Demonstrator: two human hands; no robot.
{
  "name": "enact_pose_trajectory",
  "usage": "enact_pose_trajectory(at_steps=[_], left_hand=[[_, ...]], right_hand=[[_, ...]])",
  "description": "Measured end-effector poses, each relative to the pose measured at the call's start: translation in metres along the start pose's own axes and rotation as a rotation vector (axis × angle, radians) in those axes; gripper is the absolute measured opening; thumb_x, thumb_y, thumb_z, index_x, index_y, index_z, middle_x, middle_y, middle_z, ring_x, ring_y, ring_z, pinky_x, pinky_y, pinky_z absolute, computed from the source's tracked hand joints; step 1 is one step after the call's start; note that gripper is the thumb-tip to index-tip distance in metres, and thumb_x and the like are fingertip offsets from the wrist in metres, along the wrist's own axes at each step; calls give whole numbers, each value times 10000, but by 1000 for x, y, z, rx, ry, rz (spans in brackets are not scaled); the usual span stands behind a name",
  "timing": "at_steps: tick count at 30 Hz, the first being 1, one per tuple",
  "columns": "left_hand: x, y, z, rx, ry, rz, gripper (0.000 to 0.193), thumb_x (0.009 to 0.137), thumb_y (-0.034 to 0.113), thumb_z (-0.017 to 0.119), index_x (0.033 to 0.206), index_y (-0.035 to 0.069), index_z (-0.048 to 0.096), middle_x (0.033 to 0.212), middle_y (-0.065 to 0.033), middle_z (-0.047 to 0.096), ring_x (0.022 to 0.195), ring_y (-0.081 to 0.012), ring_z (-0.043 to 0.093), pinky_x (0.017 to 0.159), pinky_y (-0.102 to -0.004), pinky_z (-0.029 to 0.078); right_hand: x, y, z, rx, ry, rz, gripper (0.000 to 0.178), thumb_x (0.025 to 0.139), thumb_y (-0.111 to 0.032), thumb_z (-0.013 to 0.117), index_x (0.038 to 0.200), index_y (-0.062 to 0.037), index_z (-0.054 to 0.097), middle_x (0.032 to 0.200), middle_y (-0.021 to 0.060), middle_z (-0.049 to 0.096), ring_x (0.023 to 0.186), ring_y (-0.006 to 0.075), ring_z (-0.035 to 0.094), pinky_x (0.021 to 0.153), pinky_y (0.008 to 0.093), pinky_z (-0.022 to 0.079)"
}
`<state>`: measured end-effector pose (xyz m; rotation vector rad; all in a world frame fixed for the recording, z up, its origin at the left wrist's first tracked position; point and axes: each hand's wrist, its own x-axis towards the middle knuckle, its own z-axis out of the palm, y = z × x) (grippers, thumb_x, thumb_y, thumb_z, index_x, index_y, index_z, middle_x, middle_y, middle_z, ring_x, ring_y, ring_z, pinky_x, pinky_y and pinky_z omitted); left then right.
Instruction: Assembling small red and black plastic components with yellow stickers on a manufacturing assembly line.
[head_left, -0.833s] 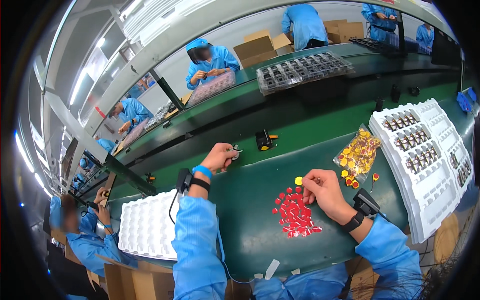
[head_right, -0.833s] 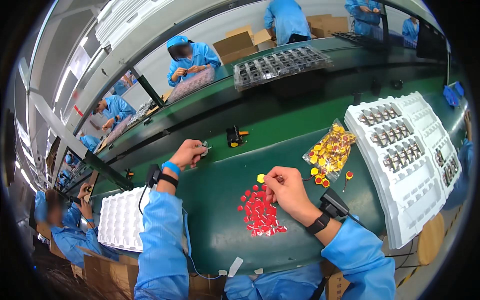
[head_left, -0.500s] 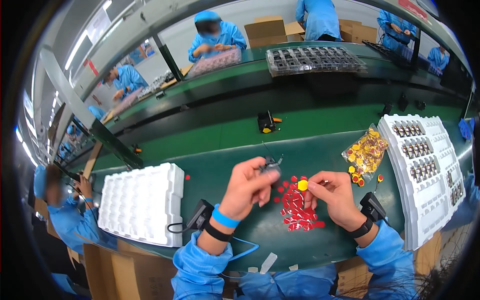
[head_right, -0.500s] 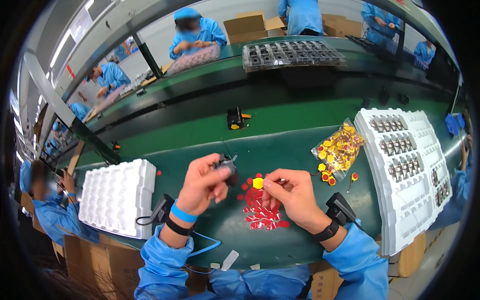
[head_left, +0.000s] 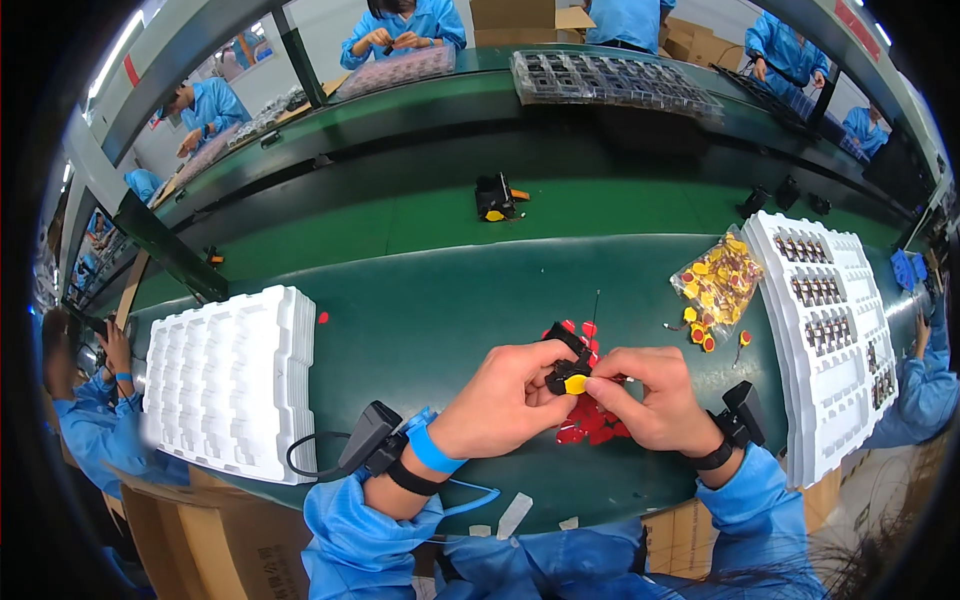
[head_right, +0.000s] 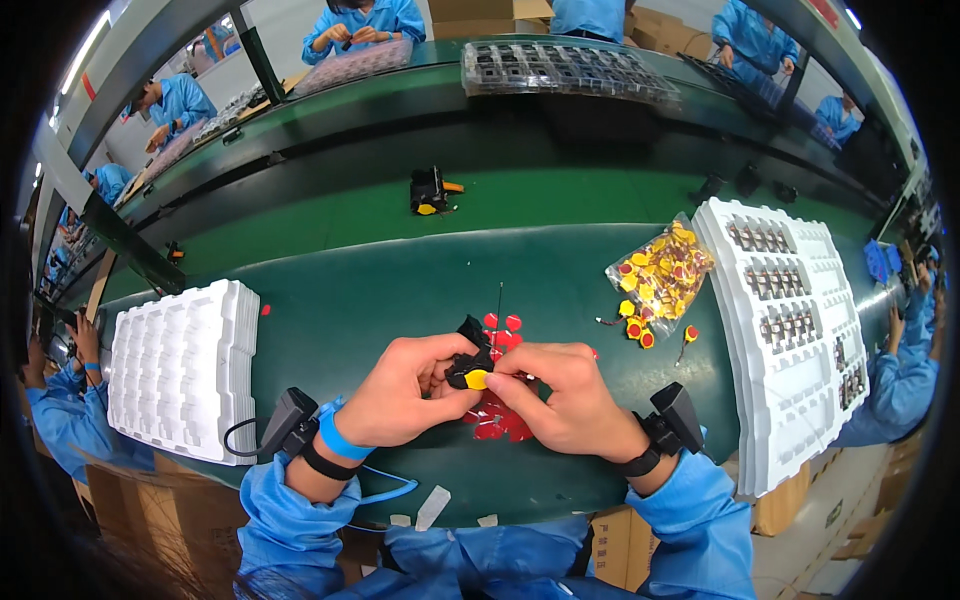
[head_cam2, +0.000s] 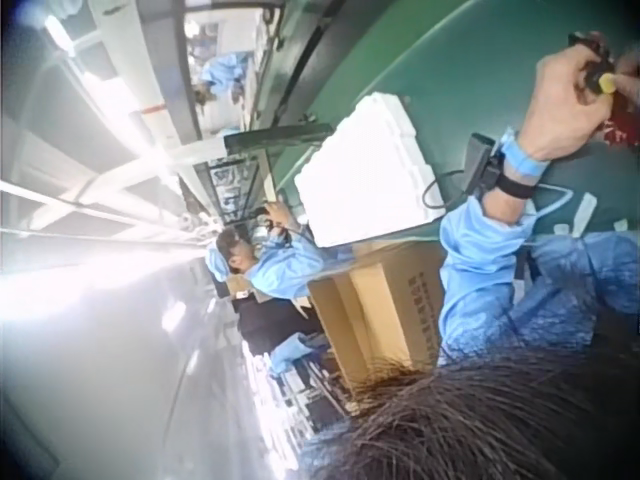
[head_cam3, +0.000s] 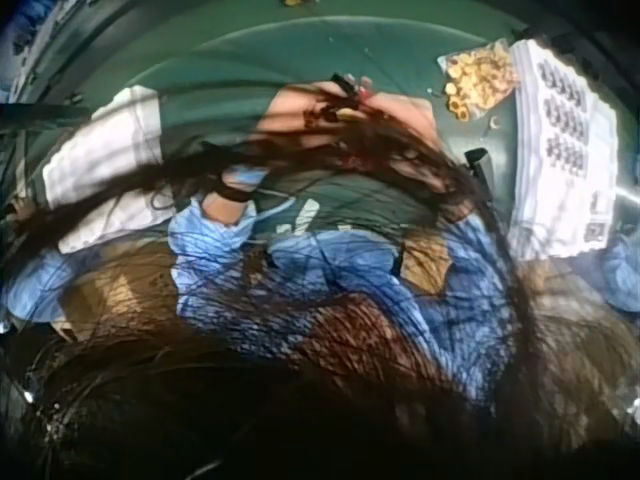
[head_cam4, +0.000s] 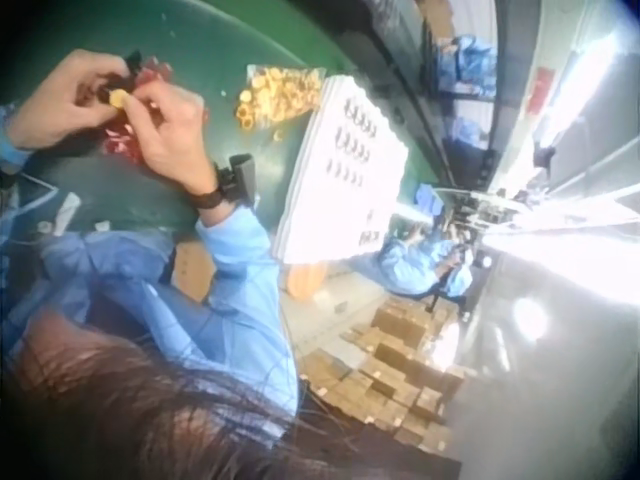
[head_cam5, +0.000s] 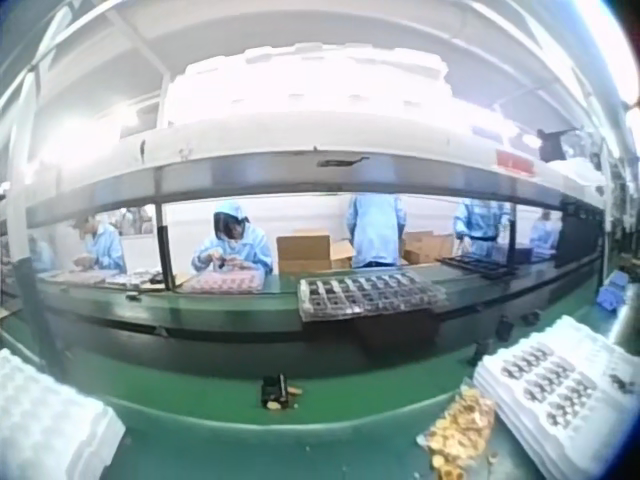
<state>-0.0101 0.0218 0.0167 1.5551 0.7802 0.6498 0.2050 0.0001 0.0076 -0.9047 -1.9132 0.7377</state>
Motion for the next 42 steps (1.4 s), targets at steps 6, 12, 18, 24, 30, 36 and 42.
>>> enact_pose_trajectory(at_steps=[6, 12, 18, 24, 30, 36, 42], left_hand=[[-3, 0, 2, 10, 6, 53, 238, 865, 57, 648, 1076, -21, 571, 654, -11, 487, 558, -45, 432, 485, -255, 321], [-7, 6, 0, 117, -13, 177, 193, 932, 105, 614, 1061, -23, 546, 629, -28, 460, 551, -62, 407, 489, -277, 287], [-15, 13, 6, -98, -90, -3, 186, 982, 160, 583, 1049, -10, 550, 630, -15, 485, 550, -64, 423, 503, -260, 327], [-15, 11, 21, -289, -14, 53, 162, 996, 132, 558, 1060, -17, 550, 649, 2, 515, 556, -55, 456, 496, -242, 362], [-9, 13, 32, -370, 170, 65, 130, 972, 109, 541, 952, -18, 525, 694, -39, 517, 480, -79, 435, 421, -269, 424], [-5, -4, 23, -619, 208, -49, 443, 1027, 386, 395, 995, -28, 549, 561, -96, 512, 413, -161, 444, 397, -300, 404], [-4, 6, 38, -529, 79, -84, 257, 912, 184, 505, 1077, -12, 520, 666, -109, 573, 426, -170, 512, 341, -292, 421]], right_hand=[[0, -2, 1, 57, -8, 73, 93, 846, -61, 709, 809, 12, 664, 653, 99, 645, 581, 175, 646, 542, 288, 476], [-5, 2, 3, 170, -22, 140, 121, 843, -75, 706, 913, 14, 662, 681, 98, 657, 614, 167, 656, 576, 278, 491], [3, 8, 0, 350, -175, 110, 609, 803, -123, 713, 1342, 32, 475, 841, 133, 695, 740, 201, 694, 704, 283, 536], [-2, 3, -1, 238, 101, -27, 540, 746, -133, 771, 1208, 78, 585, 839, 116, 695, 708, 127, 668, 639, 244, 534], [0, 5, 2, 165, 204, -29, 512, 737, -178, 809, 1152, 64, 632, 793, 88, 684, 662, 91, 617, 585, 244, 514], [-12, -6, -6, 187, 288, -74, 668, 783, -172, 764, 1352, 39, 483, 1028, 138, 682, 843, 162, 683, 801, 296, 555], [-44, -39, -9, -196, 194, -304, 742, 790, -192, 769, 1418, 10, 429, 1319, 219, 540, 1106, 353, 617, 888, 394, 535]])
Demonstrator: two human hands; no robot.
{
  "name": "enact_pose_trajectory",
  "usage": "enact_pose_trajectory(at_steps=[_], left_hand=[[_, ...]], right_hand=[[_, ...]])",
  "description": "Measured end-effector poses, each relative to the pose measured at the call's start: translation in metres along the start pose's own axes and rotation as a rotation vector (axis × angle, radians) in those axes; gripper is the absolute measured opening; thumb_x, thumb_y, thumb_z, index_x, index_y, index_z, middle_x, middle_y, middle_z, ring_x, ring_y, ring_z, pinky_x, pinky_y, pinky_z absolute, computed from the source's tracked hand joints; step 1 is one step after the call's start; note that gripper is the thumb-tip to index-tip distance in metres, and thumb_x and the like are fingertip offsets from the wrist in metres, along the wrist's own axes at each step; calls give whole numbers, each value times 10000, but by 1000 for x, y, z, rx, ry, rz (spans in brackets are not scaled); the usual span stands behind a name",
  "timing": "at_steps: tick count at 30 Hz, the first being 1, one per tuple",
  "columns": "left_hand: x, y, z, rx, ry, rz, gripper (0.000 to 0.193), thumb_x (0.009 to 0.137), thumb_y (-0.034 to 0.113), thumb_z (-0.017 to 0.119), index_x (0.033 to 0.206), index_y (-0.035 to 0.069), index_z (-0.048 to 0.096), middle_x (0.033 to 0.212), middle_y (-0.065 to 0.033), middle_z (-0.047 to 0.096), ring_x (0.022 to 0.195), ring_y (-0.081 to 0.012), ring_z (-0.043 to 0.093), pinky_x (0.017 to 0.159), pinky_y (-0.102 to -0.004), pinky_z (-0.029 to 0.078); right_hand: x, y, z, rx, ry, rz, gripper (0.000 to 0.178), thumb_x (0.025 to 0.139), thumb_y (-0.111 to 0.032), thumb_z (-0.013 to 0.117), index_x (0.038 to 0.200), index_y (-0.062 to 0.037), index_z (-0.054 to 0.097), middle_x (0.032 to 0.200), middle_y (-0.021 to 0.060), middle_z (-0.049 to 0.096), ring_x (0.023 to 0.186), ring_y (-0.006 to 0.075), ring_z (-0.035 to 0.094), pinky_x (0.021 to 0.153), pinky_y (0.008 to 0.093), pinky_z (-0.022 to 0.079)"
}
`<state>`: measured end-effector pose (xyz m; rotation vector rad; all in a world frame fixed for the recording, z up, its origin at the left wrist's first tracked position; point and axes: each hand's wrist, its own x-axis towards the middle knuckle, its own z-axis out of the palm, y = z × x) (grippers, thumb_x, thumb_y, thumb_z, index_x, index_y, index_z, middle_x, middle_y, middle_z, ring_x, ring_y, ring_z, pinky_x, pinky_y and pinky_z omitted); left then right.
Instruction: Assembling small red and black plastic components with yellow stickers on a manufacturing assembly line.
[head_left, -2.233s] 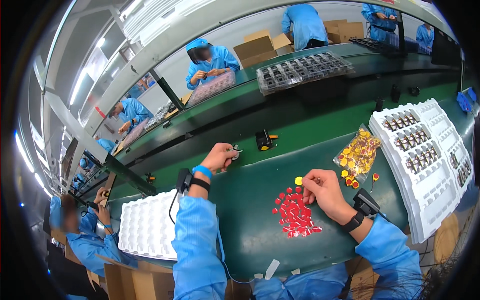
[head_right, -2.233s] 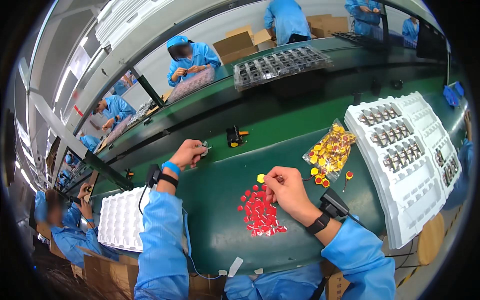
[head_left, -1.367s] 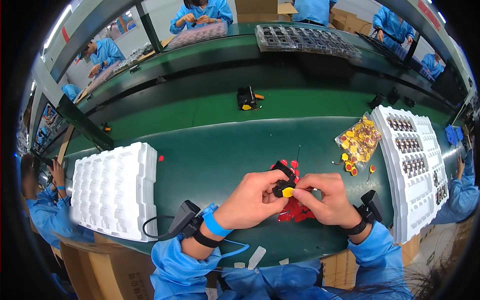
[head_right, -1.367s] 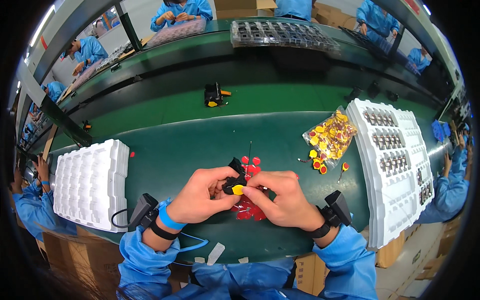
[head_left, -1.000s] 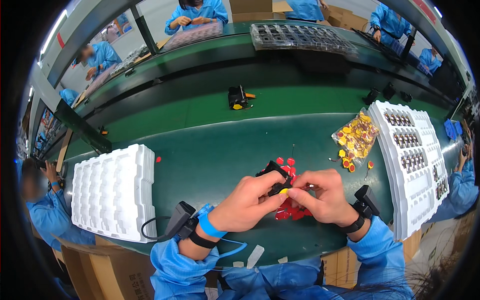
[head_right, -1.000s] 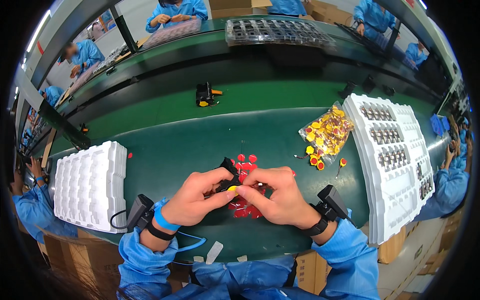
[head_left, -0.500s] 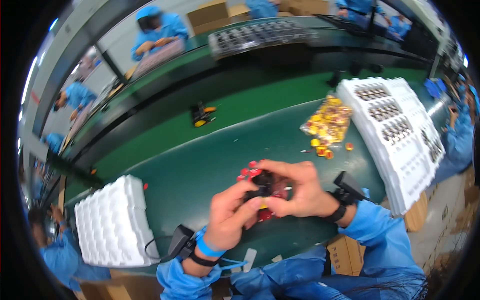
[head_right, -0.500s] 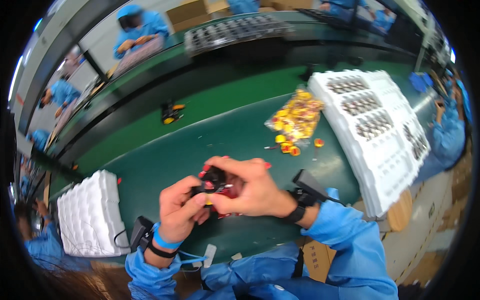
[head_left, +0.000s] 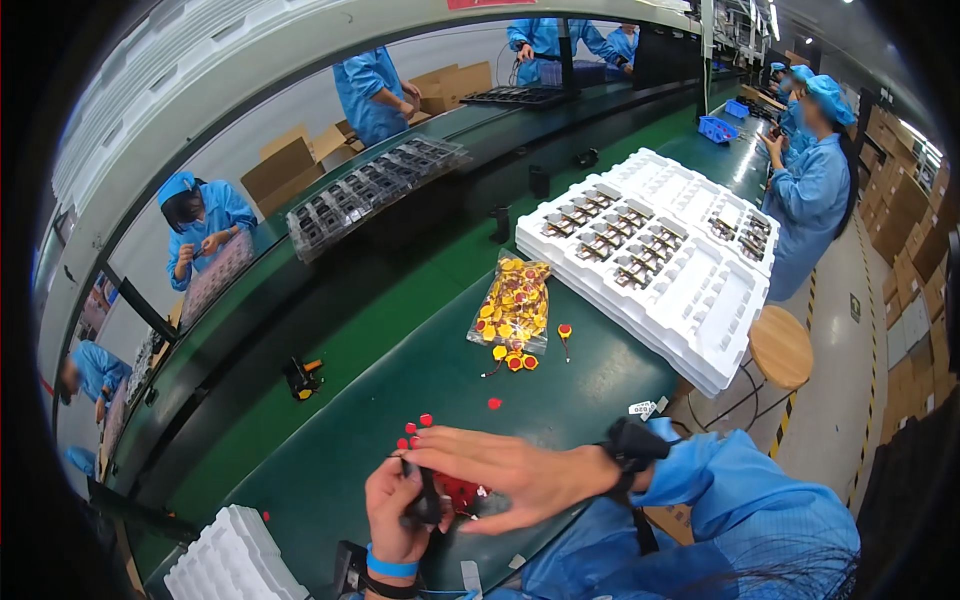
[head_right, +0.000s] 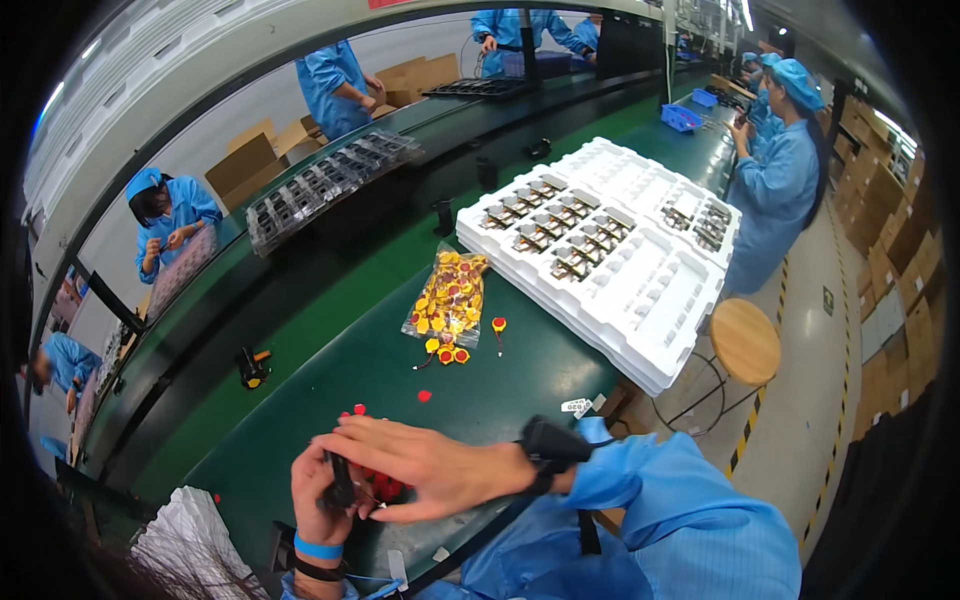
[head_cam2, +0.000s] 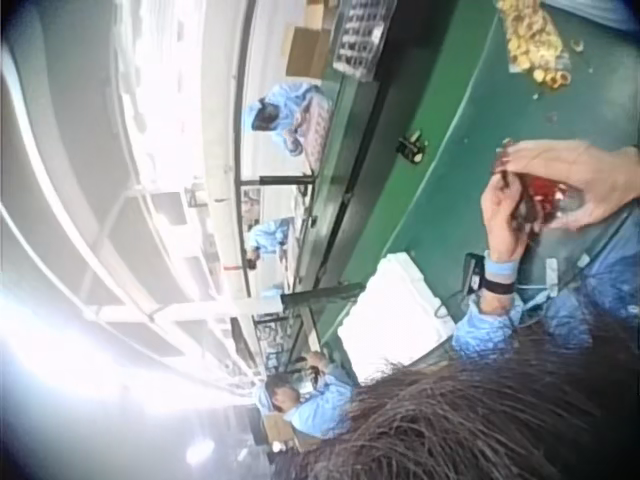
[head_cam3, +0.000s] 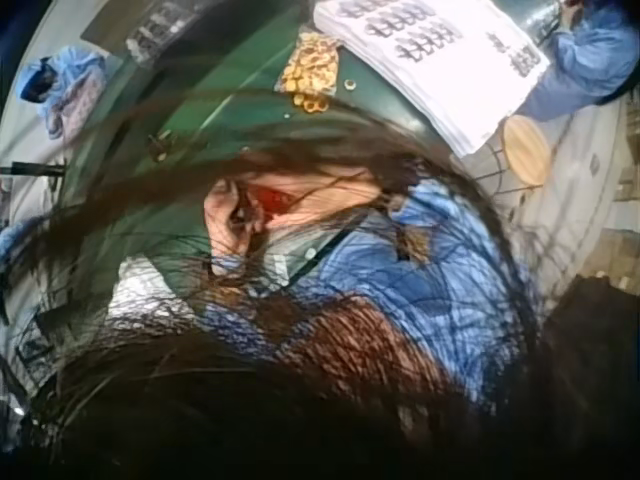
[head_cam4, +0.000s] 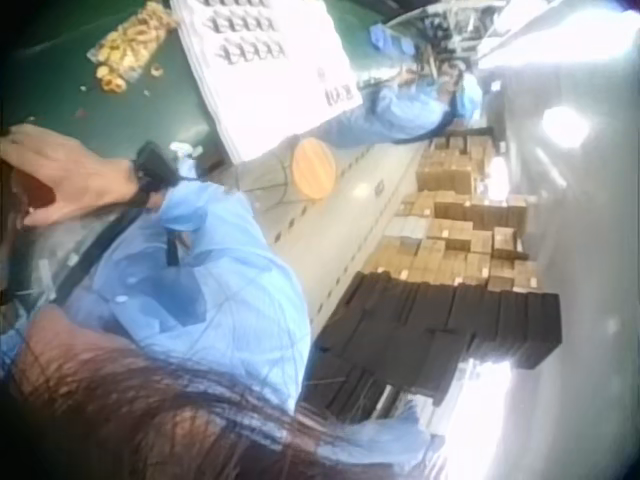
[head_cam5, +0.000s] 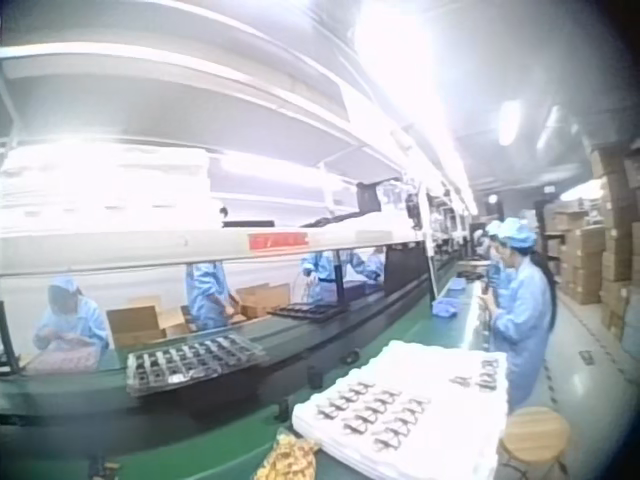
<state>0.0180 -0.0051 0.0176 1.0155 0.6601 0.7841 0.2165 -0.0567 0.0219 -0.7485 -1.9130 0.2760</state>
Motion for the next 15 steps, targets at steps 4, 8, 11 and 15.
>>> enact_pose_trajectory(at_steps=[4, 8, 11, 15], left_hand=[[0, 5, -14, -53, 122, 60, 187, 902, 123, 513, 1046, 5, 497, 675, -106, 573, 418, -164, 502, 344, -301, 428], [2, 6, -6, -65, 178, 81, 176, 894, 95, 539, 1034, 0, 491, 720, -110, 593, 435, -185, 541, 368, -306, 450], [5, 2, -5, 61, 120, 95, 230, 882, 71, 563, 1074, -48, 519, 755, -127, 622, 495, -235, 622, 409, -287, 476], [3, -3, -11, 67, 163, 97, 219, 886, 65, 560, 1072, -44, 519, 749, -129, 619, 480, -229, 610, 395, -286, 468]], right_hand=[[-35, 9, -69, -332, -10, 421, 299, 815, -113, 713, 1097, -34, 657, 1019, 158, 690, 885, 328, 694, 802, 416, 555], [-45, 74, -185, -1171, 168, 785, 134, 779, -119, 600, 779, 5, 650, 754, 241, 651, 761, 414, 656, 701, 515, 528], [-59, 97, -234, -1032, -39, 1000, 190, 688, -146, 688, 716, 40, 660, 729, 251, 652, 703, 394, 651, 664, 478, 527], [-64, 128, -248, -827, -91, 1069, 225, 623, -130, 760, 703, 56, 663, 636, 176, 652, 516, 284, 597, 513, 405, 474]])
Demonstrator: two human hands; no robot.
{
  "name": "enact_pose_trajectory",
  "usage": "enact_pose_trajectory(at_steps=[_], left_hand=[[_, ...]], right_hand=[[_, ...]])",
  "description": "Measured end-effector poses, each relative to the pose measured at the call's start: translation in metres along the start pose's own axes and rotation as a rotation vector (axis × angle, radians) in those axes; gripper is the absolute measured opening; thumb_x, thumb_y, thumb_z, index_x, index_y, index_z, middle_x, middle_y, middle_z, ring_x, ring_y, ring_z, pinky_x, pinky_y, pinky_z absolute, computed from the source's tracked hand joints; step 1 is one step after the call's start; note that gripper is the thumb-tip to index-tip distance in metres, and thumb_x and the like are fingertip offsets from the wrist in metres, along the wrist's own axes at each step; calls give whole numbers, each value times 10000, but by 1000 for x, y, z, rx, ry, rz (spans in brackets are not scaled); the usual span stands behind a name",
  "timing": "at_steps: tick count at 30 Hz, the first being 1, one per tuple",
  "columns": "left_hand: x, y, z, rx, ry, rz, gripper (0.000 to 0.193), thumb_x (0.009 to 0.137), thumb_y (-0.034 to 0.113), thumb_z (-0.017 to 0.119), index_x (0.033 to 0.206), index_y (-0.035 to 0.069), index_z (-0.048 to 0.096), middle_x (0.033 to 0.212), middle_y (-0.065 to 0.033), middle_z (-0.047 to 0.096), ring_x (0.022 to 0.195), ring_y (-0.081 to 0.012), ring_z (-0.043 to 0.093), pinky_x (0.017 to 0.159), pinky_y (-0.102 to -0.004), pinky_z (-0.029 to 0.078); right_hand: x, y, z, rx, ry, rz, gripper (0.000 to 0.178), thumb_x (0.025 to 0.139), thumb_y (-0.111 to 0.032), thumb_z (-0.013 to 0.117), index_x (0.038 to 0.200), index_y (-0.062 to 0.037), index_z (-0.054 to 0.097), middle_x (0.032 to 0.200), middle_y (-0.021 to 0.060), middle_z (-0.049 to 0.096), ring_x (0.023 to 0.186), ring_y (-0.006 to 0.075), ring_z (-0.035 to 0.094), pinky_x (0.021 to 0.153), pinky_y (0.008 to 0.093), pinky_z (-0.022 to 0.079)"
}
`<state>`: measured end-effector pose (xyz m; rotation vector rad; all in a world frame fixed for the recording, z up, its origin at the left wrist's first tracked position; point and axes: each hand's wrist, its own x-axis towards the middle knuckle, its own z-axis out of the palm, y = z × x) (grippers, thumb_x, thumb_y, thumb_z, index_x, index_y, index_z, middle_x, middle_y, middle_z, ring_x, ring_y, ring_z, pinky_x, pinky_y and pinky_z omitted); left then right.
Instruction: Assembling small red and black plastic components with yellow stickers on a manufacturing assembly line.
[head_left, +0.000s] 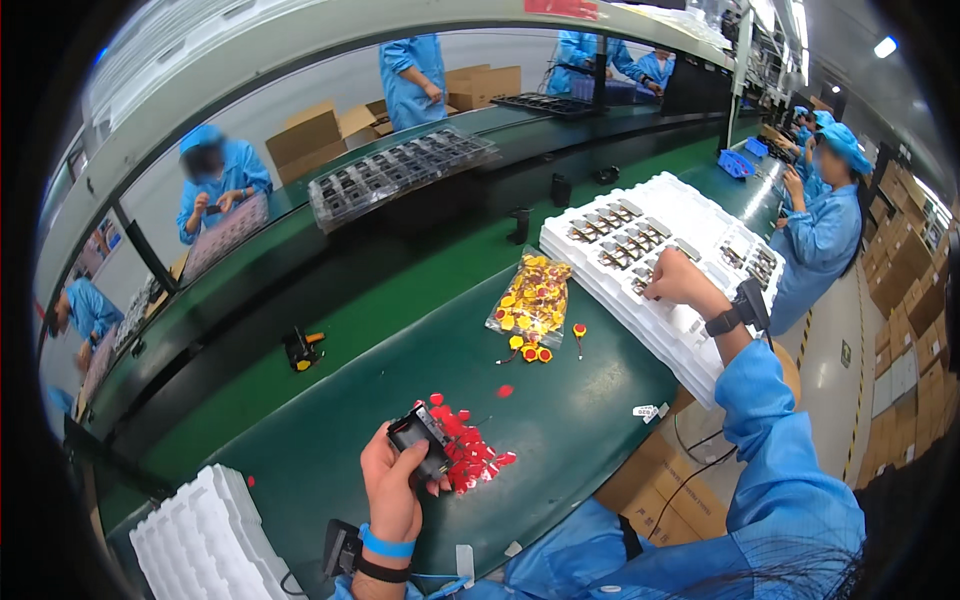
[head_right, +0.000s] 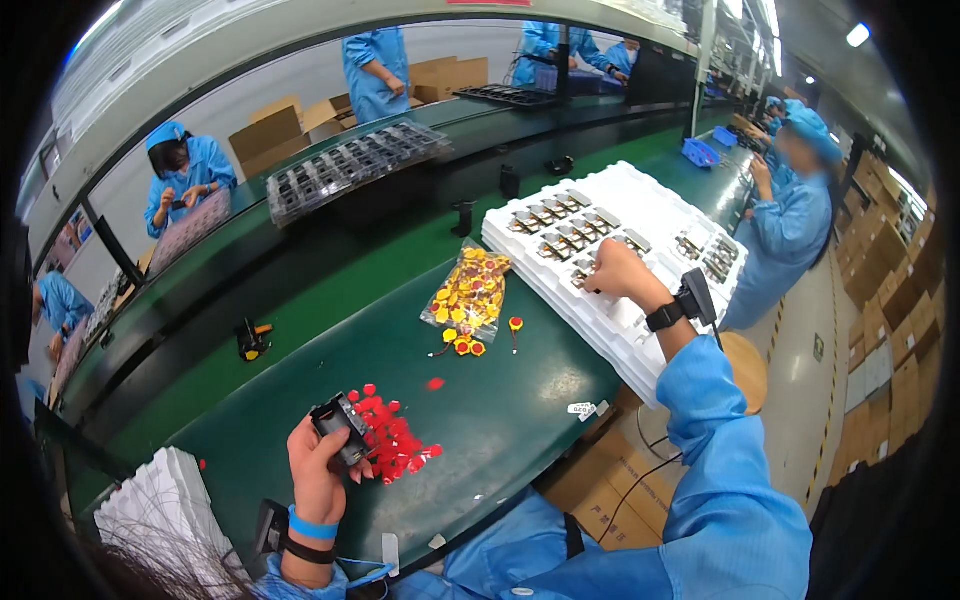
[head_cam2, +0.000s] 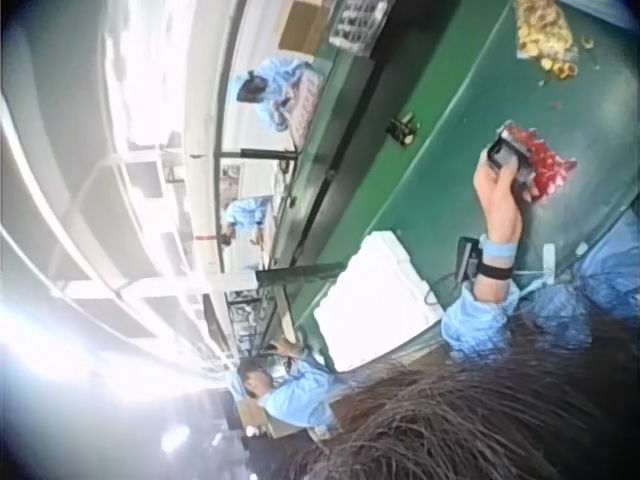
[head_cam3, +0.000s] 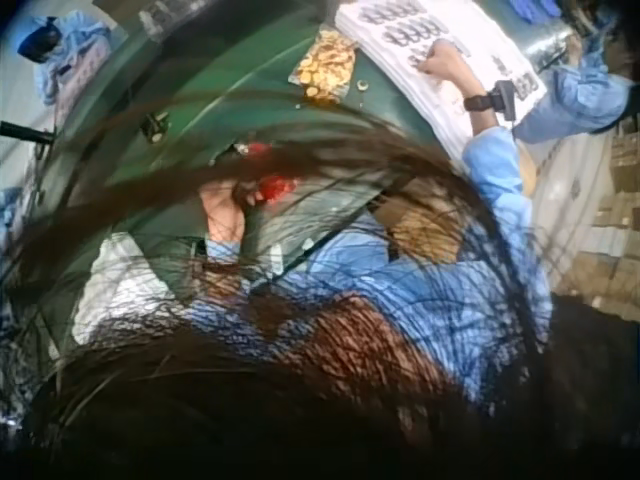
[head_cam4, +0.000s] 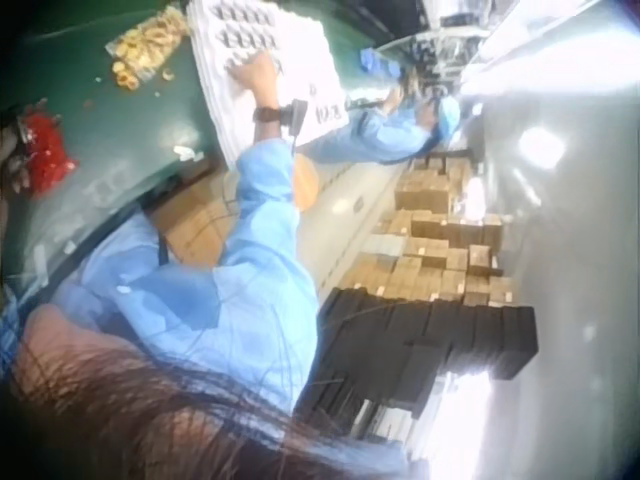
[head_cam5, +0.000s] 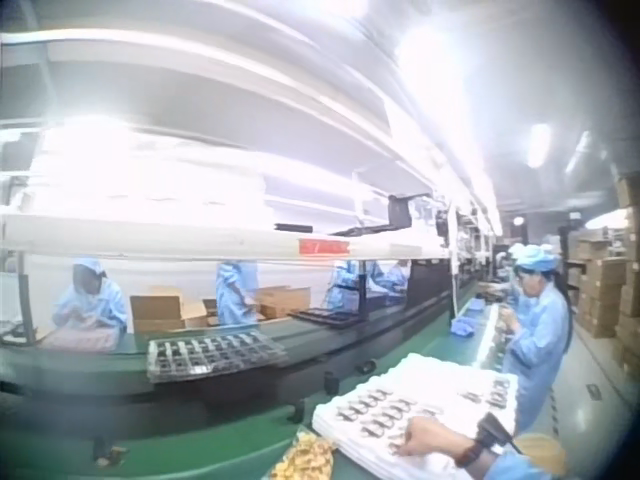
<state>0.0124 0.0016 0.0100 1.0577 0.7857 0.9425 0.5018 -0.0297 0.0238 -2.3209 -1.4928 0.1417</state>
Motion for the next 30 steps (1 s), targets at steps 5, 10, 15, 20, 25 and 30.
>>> enact_pose_trajectory(at_steps=[5, 10, 15, 20, 25, 30], left_hand=[[-1, -1, -3, -121, -43, -34, 180, 894, 62, 572, 1042, -16, 506, 733, -125, 617, 465, -219, 599, 371, -283, 460], [-1, -5, -7, -84, -66, -17, 214, 942, 32, 553, 1150, -13, 534, 796, -84, 653, 514, -111, 601, 392, -221, 437], [11, -17, -4, 64, 16, 30, 137, 925, 103, 634, 966, 29, 527, 707, -42, 602, 490, -93, 567, 386, -221, 417], [8, -23, -23, 419, 246, 298, 209, 904, 124, 671, 890, 3, 500, 656, -50, 583, 536, -91, 529, 489, -290, 418], [7, -12, -14, 494, 335, 351, 218, 892, 106, 653, 895, -1, 464, 595, -100, 570, 523, -133, 570, 493, -326, 433], [8, -13, -14, 524, 355, 272, 189, 893, 82, 660, 863, 11, 487, 627, 2, 503, 602, -21, 464, 493, -240, 368]], right_hand=[[-11, -4, -17, 685, 83, 278, 148, 679, -56, 718, 618, -9, 592, 534, 23, 539, 437, 122, 515, 405, 266, 340], [-76, -99, -13, 953, 42, -43, 135, 798, -30, 676, 692, -3, 596, 545, 53, 575, 459, 135, 581, 403, 240, 424], [-129, -201, 29, 797, -84, -510, 149, 837, -76, 700, 747, 14, 621, 574, 51, 612, 504, 137, 622, 470, 236, 454], [-116, -285, 59, 654, -295, -752, 199, 834, -103, 706, 727, 11, 584, 577, 59, 579, 510, 130, 587, 498, 258, 438], [-98, -291, 93, 640, -352, -792, 203, 827, -105, 706, 725, 18, 580, 569, 54, 554, 483, 126, 545, 476, 268, 409], [-94, -282, 108, 947, -506, -557, 197, 862, -88, 697, 740, 12, 579, 590, 25, 561, 544, 70, 527, 500, 235, 395]])
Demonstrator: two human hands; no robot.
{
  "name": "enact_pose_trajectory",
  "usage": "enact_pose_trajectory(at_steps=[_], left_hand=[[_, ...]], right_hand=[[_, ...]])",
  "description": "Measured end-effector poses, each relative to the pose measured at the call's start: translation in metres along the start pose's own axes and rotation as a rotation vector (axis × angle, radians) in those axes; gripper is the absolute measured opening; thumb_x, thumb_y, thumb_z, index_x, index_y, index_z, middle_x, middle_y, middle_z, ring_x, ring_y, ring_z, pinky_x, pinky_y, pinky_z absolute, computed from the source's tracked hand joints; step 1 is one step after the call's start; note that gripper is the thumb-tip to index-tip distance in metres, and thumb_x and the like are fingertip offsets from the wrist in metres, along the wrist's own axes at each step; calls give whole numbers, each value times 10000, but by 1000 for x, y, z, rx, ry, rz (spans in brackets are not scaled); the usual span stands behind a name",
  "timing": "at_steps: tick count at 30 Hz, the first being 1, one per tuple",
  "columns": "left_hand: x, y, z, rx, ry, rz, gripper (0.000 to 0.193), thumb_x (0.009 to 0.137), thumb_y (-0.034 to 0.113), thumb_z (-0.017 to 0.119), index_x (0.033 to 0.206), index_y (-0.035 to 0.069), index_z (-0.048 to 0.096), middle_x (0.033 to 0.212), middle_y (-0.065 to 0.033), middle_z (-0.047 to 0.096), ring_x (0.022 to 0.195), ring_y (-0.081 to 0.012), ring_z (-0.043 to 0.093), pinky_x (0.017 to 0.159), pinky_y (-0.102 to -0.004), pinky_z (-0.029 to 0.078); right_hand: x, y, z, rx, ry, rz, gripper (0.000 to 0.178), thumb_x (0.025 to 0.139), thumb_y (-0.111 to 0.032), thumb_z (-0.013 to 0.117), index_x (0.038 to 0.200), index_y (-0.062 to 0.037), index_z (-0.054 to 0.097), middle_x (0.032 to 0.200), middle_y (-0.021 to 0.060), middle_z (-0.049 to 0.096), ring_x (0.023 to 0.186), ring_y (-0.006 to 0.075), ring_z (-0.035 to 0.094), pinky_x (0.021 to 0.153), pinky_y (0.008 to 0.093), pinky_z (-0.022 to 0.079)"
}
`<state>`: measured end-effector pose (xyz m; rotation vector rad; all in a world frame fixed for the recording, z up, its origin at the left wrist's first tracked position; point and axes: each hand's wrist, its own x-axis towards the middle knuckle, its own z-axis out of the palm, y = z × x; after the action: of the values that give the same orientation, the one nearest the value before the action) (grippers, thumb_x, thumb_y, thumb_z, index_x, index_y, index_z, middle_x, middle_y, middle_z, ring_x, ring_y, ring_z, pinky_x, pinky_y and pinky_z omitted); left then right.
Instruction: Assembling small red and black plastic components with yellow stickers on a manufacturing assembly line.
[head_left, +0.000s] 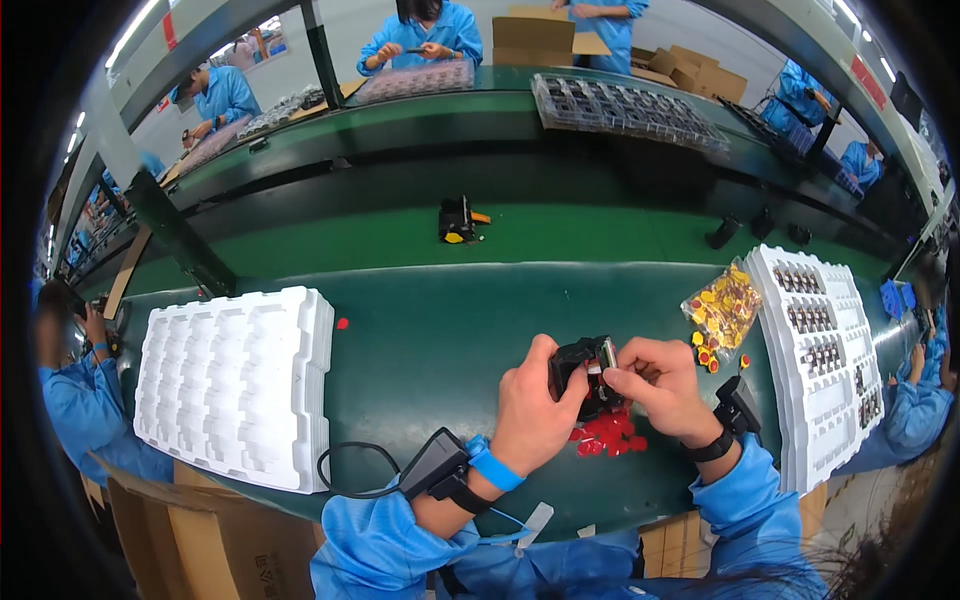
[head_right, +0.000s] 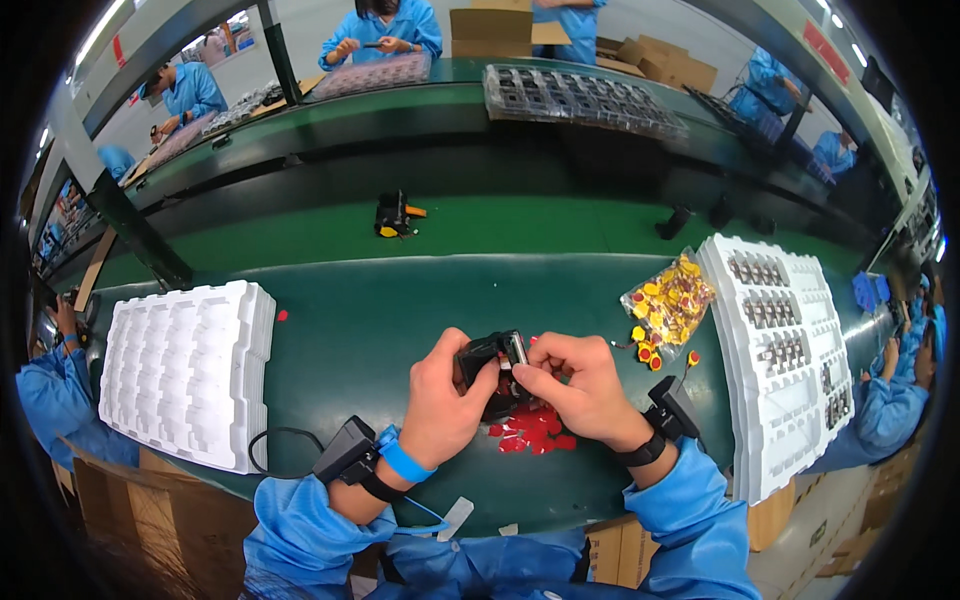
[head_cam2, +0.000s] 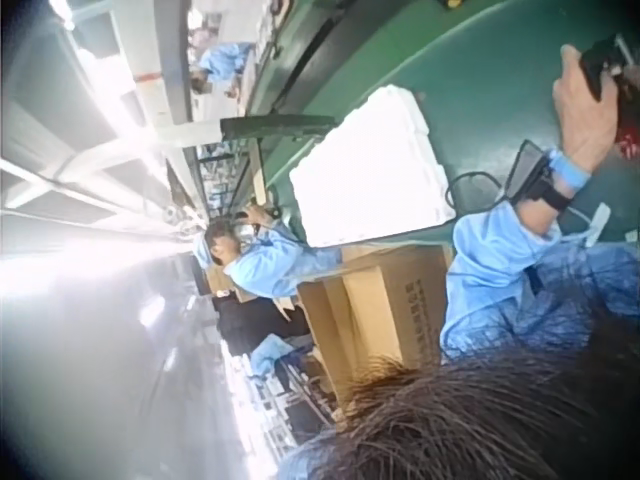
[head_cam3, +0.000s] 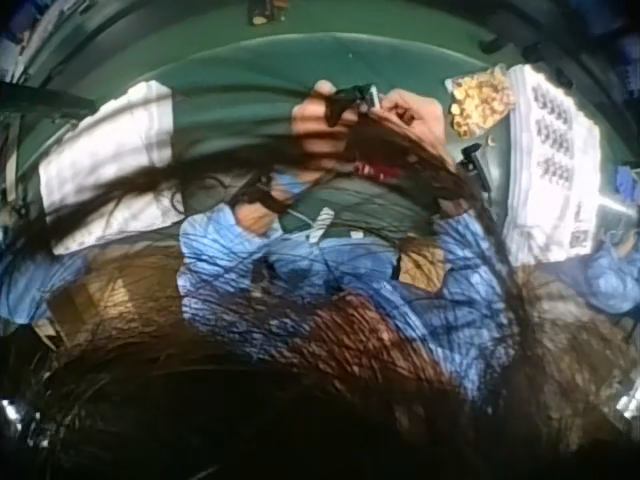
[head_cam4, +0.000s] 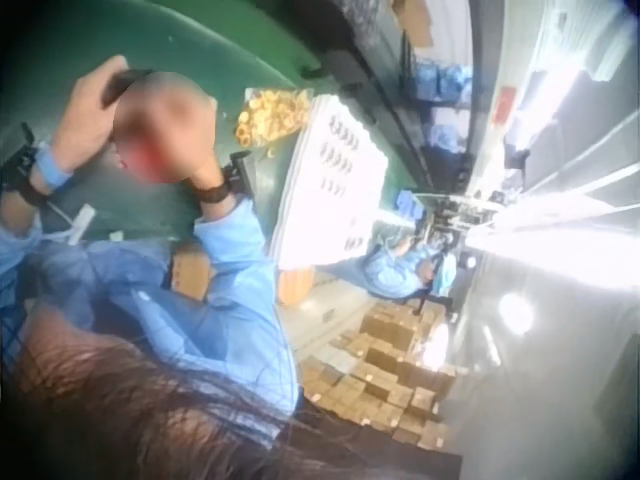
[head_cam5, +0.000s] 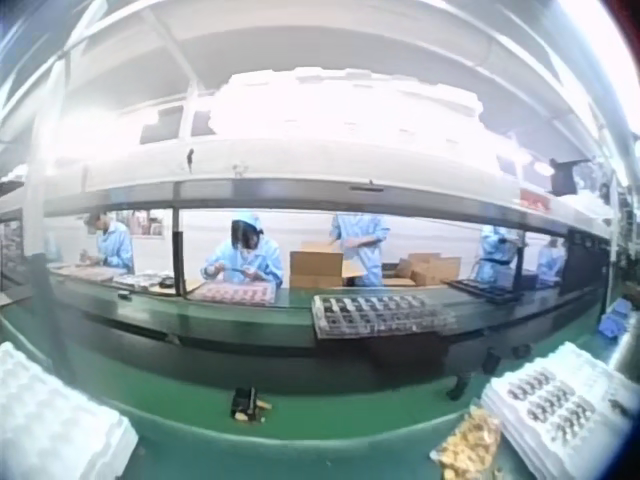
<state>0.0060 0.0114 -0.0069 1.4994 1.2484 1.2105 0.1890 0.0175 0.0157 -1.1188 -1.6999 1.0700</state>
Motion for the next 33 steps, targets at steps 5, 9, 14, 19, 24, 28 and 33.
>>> enact_pose_trajectory(at_steps=[5, 9, 14, 19, 24, 28, 33], left_hand=[[-2, 2, 2, -85, 0, -1, 178, 909, 84, 659, 864, 11, 502, 663, 19, 509, 619, -19, 455, 508, -233, 372], [3, -12, 1, -72, 62, 111, 200, 908, 96, 658, 873, 8, 481, 592, -34, 540, 526, -60, 492, 464, -285, 389], [-2, 5, 2, -84, 28, -10, 168, 901, 68, 665, 859, 10, 513, 665, 25, 475, 616, -31, 419, 513, -240, 357], [-2, 3, 0, -28, 24, 17, 171, 895, 68, 666, 854, 7, 512, 659, 16, 480, 616, -25, 422, 510, -239, 359], [-1, 3, 1, -29, 22, -54, 176, 886, 69, 670, 849, 4, 511, 638, 11, 486, 597, -26, 430, 498, -244, 360], [0, 0, 0, -20, 53, 8, 175, 886, 73, 668, 849, 5, 511, 628, 10, 481, 587, -30, 433, 493, -250, 364], [1, 2, 2, -5, 36, -7, 176, 883, 74, 670, 845, 5, 512, 623, -1, 486, 583, -33, 439, 490, -254, 368]], right_hand=[[-1, 10, -3, -53, -18, -158, 177, 887, -100, 696, 780, 10, 609, 651, 14, 586, 579, 45, 534, 521, 216, 395], [0, 13, -4, 246, -8, 20, 159, 898, -102, 700, 811, 5, 619, 671, 0, 598, 591, 41, 551, 534, 212, 421], [-2, 15, -9, 203, -13, -6, 150, 900, -90, 700, 819, 7, 619, 673, -5, 602, 592, 39, 550, 533, 208, 425], [-1, 12, -10, 136, -39, -44, 170, 894, -97, 705, 795, 6, 612, 655, -5, 588, 578, 37, 520, 513, 209, 387], [-1, 16, -12, 117, -42, -73, 176, 886, -104, 710, 794, 7, 610, 651, -3, 582, 572, 39, 506, 506, 212, 366], [-1, 11, -14, 100, -80, -112, 176, 881, -102, 712, 789, 9, 611, 651, 3, 583, 567, 43, 502, 499, 220, 364], [0, 10, -11, 58, -72, -97, 164, 883, -97, 700, 791, 8, 614, 656, 8, 583, 571, 59, 504, 514, 236, 378]])
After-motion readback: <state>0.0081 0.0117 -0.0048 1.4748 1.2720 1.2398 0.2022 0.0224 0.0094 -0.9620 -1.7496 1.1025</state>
